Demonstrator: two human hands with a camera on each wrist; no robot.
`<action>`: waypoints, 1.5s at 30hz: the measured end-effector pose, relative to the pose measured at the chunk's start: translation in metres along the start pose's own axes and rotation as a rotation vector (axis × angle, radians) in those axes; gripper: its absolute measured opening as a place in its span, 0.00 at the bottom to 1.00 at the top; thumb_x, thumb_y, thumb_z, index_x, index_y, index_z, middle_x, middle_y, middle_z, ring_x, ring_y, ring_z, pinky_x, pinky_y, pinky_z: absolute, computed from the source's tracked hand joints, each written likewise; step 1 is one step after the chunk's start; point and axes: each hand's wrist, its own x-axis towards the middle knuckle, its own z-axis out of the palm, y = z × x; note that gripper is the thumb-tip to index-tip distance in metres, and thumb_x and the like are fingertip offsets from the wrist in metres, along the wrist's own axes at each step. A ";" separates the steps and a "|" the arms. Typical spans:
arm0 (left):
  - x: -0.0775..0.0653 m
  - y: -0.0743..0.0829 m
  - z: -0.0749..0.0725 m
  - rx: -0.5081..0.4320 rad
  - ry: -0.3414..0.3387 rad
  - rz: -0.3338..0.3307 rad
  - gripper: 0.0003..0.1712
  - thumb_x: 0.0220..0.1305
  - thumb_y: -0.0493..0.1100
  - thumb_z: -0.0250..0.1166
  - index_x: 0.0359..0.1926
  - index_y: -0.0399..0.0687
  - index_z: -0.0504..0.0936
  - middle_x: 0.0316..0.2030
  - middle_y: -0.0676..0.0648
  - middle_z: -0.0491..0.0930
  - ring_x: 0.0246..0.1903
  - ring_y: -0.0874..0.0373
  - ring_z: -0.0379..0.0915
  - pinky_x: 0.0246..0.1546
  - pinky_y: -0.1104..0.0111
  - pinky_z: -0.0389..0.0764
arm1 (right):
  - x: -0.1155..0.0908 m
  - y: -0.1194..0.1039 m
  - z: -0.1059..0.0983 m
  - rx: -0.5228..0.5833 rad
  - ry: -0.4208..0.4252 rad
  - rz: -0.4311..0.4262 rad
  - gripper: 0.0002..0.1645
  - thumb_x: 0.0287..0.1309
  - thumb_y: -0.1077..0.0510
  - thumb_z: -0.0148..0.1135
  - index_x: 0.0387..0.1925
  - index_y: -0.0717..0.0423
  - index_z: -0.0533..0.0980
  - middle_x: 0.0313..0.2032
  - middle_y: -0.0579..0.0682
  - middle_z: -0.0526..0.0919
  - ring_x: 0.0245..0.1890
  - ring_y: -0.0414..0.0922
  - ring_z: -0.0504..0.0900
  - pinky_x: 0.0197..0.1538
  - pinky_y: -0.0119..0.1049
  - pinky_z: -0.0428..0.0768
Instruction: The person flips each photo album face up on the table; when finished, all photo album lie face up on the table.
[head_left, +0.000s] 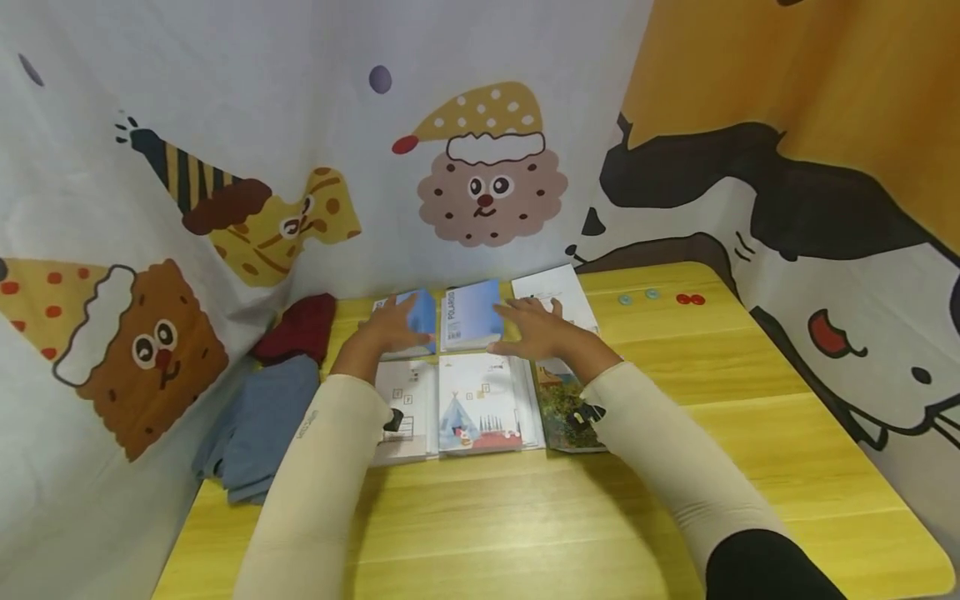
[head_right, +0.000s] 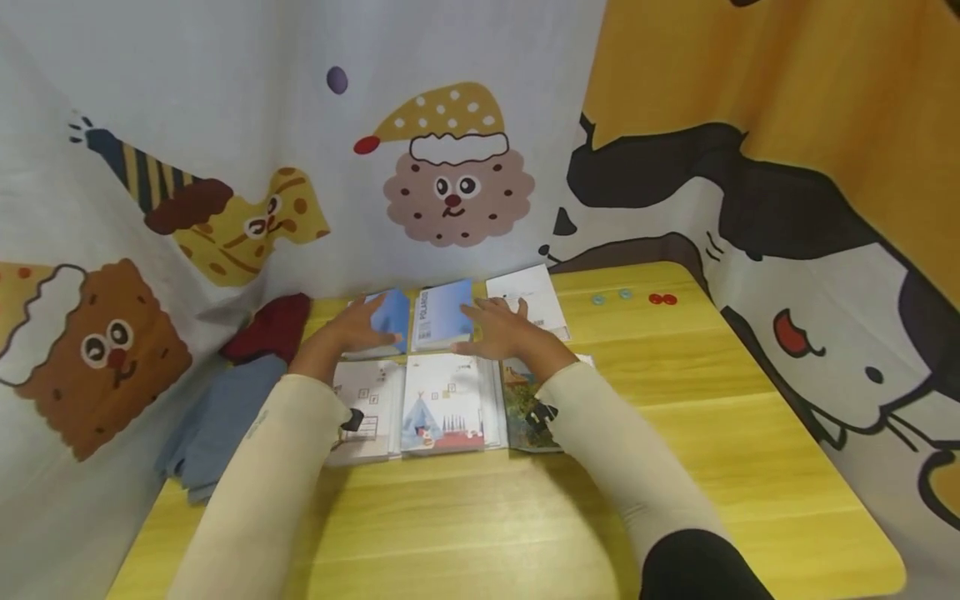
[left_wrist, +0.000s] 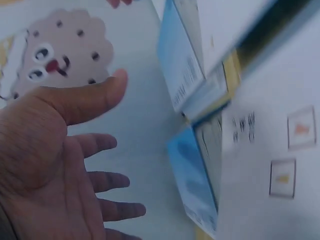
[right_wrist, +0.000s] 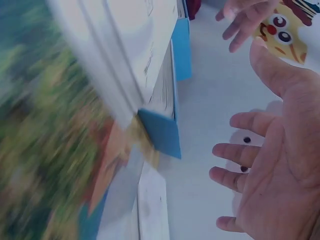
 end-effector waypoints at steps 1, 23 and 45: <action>0.002 -0.003 -0.001 -0.013 -0.011 0.000 0.60 0.74 0.62 0.68 0.90 0.52 0.42 0.87 0.27 0.33 0.85 0.22 0.36 0.80 0.23 0.43 | 0.006 -0.003 0.001 0.001 -0.005 0.001 0.56 0.71 0.21 0.57 0.89 0.38 0.53 0.89 0.56 0.51 0.89 0.65 0.47 0.80 0.82 0.38; 0.029 -0.052 0.022 -0.183 -0.023 -0.057 0.61 0.71 0.51 0.75 0.90 0.51 0.44 0.88 0.31 0.31 0.87 0.27 0.25 0.86 0.32 0.37 | 0.099 -0.059 0.049 0.112 0.008 0.027 0.52 0.71 0.26 0.62 0.86 0.40 0.61 0.88 0.51 0.57 0.90 0.59 0.45 0.81 0.82 0.36; 0.034 -0.061 0.044 -0.192 0.050 -0.056 0.55 0.72 0.53 0.73 0.89 0.50 0.51 0.88 0.32 0.38 0.87 0.26 0.32 0.86 0.34 0.42 | 0.102 -0.064 0.070 0.025 -0.058 0.035 0.42 0.77 0.31 0.59 0.85 0.31 0.62 0.87 0.43 0.60 0.91 0.57 0.35 0.81 0.78 0.23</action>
